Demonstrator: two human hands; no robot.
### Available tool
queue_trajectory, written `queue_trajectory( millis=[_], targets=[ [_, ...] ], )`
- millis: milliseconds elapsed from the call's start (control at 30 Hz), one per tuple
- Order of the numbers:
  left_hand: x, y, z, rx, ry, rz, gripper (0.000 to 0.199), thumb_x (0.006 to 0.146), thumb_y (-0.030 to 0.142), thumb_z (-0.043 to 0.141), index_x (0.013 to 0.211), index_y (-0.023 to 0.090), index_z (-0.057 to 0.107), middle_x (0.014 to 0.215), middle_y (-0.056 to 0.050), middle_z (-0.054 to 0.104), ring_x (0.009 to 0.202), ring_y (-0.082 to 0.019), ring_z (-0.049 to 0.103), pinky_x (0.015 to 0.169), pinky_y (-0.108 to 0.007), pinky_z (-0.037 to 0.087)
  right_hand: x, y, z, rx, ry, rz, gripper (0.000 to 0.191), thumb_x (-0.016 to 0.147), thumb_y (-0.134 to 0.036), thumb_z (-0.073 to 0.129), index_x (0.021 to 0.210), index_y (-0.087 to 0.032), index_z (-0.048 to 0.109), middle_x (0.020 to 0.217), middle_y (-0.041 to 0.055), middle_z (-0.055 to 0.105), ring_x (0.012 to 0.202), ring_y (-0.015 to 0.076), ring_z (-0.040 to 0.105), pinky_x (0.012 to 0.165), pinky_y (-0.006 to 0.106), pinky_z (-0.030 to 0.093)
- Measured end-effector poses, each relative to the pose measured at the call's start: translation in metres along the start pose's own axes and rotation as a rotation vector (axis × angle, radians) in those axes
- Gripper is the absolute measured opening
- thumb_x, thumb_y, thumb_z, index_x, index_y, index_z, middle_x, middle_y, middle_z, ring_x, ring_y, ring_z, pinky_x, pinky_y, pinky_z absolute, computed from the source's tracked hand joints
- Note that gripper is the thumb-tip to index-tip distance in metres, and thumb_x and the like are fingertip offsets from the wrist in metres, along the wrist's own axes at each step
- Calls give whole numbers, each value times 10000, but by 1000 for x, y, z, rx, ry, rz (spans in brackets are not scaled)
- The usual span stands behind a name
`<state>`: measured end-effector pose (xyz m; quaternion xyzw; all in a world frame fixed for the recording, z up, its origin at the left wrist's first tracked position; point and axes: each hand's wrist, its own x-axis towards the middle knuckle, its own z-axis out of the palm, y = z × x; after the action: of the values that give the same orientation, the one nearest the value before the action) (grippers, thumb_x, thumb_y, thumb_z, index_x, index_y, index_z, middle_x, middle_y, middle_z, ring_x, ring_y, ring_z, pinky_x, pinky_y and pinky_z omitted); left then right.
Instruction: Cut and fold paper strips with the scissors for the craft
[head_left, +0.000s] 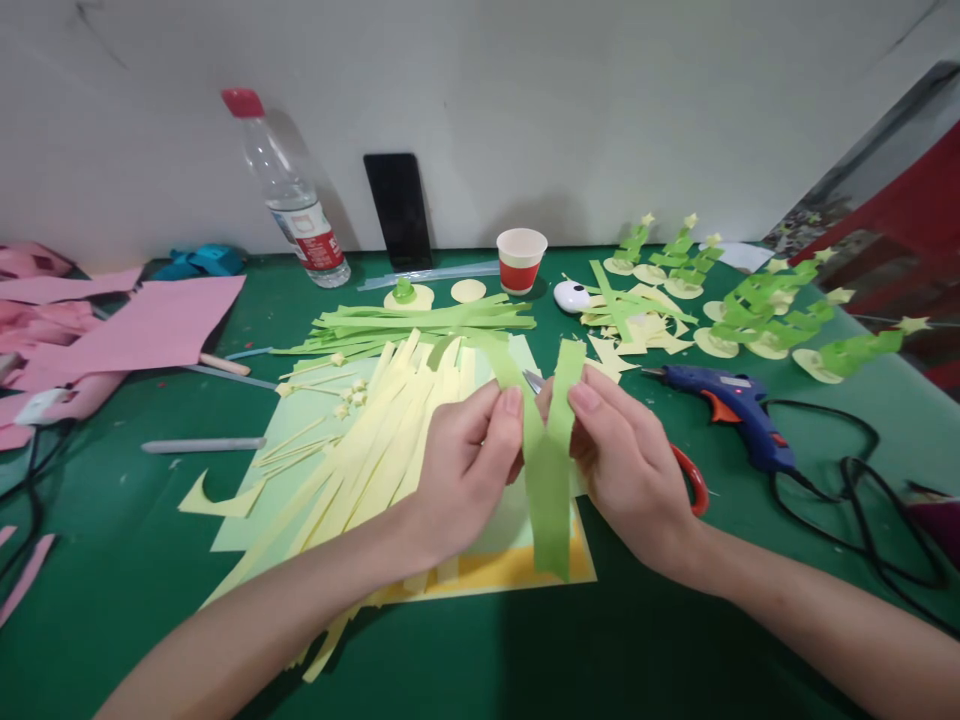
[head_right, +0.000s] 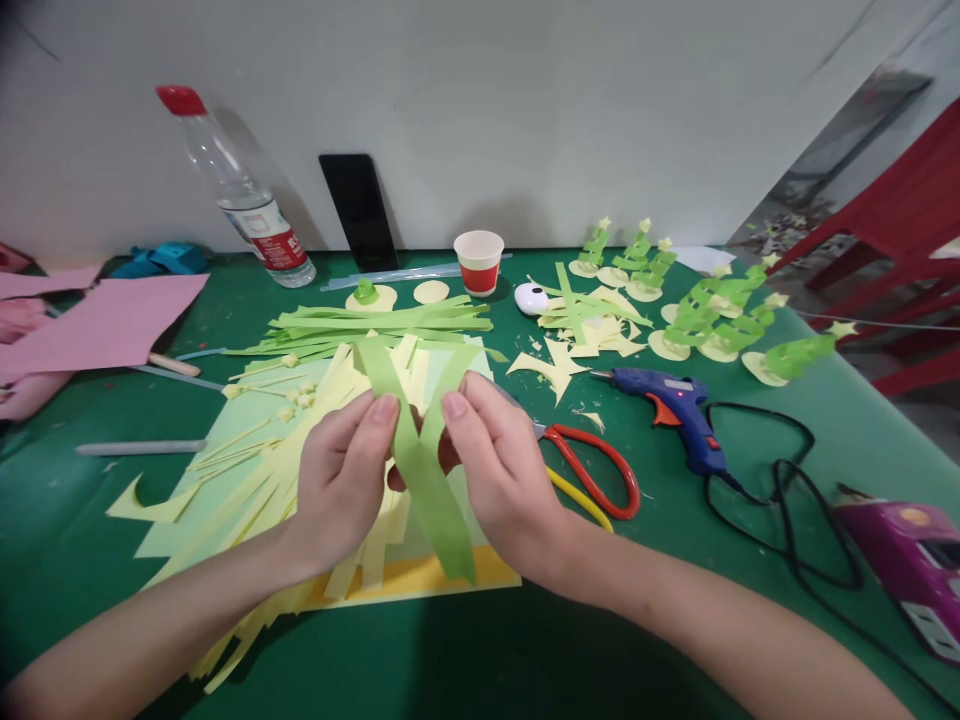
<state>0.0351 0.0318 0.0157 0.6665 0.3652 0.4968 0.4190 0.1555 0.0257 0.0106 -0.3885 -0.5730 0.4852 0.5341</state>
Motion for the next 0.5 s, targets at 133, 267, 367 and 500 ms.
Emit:
queue_trajectory(
  millis=[133,267,367,500],
  targets=[
    [4,-2,-3,-33,51,8,351,888,235,339,540,196,366,445,62,364,380,-68,359,340,-181,305,1,-8,0,-139,-72,-35,254,807,-257,431,575,-193,349,552,-34,387,523,91,365,434,210,310],
    [8,-2,-5,23,17,68,333,859,206,360,531,200,304,452,63,326,396,-71,327,365,-195,291,3,-15,0,-236,-31,-71,246,780,-161,435,551,-181,346,512,-59,337,451,54,303,389,180,257],
    [7,-1,-4,98,-40,77,326,831,185,380,525,205,270,447,71,274,388,-70,300,365,-210,264,3,-14,-1,-215,15,-120,256,789,-149,442,552,-176,350,508,-67,322,442,43,293,386,166,250],
    [1,-1,0,101,-32,71,323,851,190,366,537,206,292,433,75,316,362,-64,333,345,-196,276,0,-11,1,-198,68,-144,279,794,-124,428,543,-176,318,502,-67,282,451,49,277,392,161,255]
  ],
)
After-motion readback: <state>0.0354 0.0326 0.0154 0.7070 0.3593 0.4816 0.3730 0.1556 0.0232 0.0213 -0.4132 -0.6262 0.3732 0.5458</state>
